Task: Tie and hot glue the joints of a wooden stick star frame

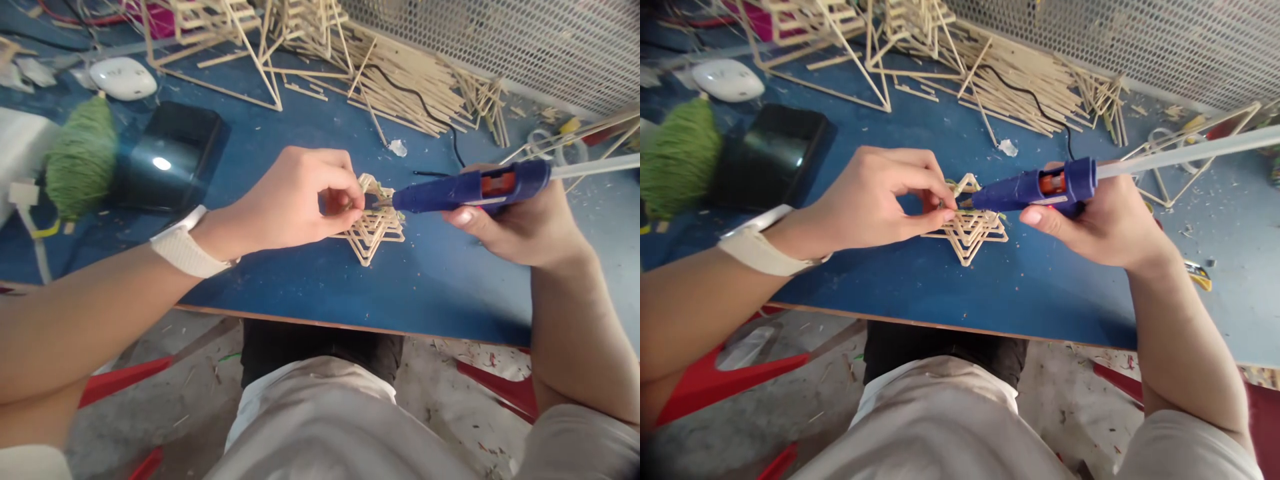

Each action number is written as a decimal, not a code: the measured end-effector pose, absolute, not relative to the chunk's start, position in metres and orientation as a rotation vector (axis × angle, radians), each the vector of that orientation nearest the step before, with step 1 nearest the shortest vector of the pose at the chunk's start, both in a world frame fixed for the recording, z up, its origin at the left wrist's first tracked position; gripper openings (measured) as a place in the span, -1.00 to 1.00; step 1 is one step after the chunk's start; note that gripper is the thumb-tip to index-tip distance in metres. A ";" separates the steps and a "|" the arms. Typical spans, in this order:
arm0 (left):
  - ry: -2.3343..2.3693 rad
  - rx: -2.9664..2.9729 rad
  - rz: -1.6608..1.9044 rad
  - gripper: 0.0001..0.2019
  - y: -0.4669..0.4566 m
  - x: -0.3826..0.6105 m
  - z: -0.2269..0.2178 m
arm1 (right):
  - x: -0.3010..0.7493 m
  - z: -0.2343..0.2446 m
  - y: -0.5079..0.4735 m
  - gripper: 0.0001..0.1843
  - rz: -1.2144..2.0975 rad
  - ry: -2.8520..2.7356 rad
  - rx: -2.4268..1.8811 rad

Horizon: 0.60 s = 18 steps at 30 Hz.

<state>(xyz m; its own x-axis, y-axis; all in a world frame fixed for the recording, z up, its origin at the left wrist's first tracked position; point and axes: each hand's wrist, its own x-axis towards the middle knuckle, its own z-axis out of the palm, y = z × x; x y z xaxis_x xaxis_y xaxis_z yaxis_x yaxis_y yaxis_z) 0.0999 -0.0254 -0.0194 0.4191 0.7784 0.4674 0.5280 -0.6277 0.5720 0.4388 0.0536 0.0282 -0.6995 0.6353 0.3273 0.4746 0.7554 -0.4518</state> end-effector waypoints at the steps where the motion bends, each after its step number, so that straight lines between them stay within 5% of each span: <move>1: 1.116 2.336 1.069 -0.89 -0.025 0.100 -0.021 | 0.437 0.030 0.052 -0.32 0.420 -2.523 -0.808; 12: 1.221 2.438 0.976 -0.84 -0.031 0.102 -0.024 | 0.438 0.025 0.003 -0.66 0.029 -2.417 -0.853; 18: 1.302 2.466 1.064 -0.82 -0.040 0.111 -0.024 | 0.449 0.015 0.000 -0.67 -0.062 -2.477 -0.842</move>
<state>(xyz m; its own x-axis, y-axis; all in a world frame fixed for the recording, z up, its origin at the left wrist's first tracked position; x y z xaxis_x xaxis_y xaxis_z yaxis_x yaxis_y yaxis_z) 0.1107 -0.0404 -0.0242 0.3690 0.7724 0.5169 0.6609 -0.6091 0.4385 0.4491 0.0000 0.0150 -0.6726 0.5562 0.4881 0.5800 0.8059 -0.1191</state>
